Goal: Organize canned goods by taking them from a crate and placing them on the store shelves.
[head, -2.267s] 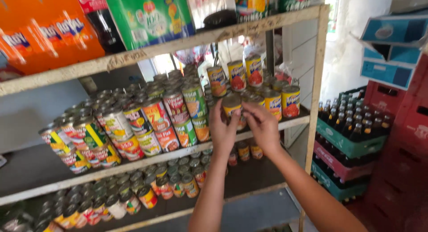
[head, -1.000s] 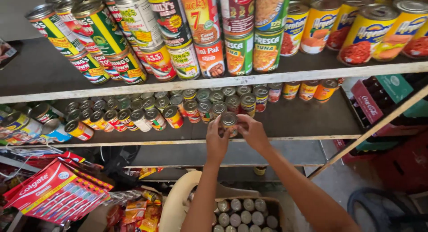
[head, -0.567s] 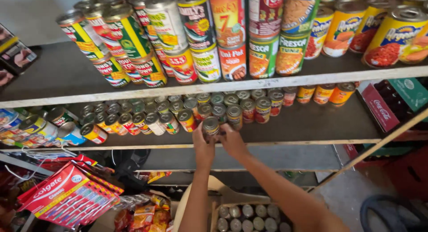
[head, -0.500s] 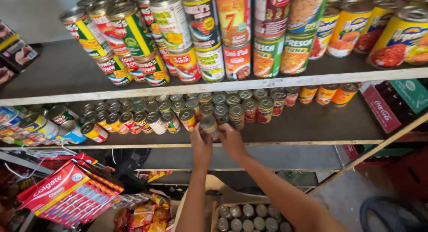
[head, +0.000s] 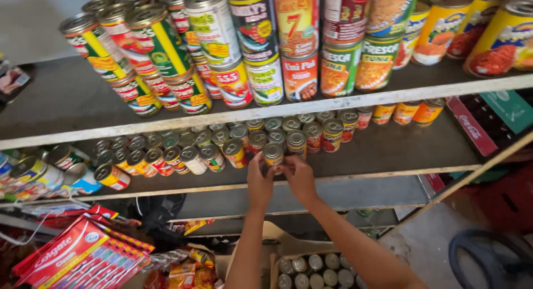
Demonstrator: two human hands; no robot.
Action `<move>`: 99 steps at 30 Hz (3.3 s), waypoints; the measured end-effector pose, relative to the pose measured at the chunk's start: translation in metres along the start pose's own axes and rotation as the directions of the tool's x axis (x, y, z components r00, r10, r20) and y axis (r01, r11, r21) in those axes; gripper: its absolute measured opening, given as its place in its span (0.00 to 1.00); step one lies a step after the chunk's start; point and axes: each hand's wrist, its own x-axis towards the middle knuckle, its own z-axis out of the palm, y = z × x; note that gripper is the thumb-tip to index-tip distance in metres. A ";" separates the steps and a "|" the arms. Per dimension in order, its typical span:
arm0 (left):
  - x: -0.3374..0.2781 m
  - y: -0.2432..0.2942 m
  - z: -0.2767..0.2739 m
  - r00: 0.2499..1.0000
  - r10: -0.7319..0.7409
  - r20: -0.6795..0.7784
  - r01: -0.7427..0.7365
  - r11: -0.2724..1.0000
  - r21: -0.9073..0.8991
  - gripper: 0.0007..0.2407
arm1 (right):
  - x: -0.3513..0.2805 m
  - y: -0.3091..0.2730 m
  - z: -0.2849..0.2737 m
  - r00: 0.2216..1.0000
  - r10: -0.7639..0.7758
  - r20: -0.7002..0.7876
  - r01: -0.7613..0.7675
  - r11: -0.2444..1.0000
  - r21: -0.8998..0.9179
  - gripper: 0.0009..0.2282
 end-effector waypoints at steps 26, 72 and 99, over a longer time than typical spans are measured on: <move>-0.013 0.041 0.109 0.989 -0.144 0.034 0.143 0.989 0.035 0.10 | 0.011 0.012 -0.118 0.998 -0.050 -0.046 0.044 0.992 -0.119 0.11; 0.117 0.395 0.205 0.948 0.295 0.121 -0.187 0.822 -0.538 0.18 | 0.081 -0.233 -0.402 0.695 -0.639 -0.331 0.638 0.759 -0.126 0.20; -0.015 0.125 0.161 0.999 0.016 0.034 -0.014 0.998 -0.056 0.24 | 0.031 0.003 -0.212 0.977 -0.159 0.139 0.155 0.987 0.039 0.28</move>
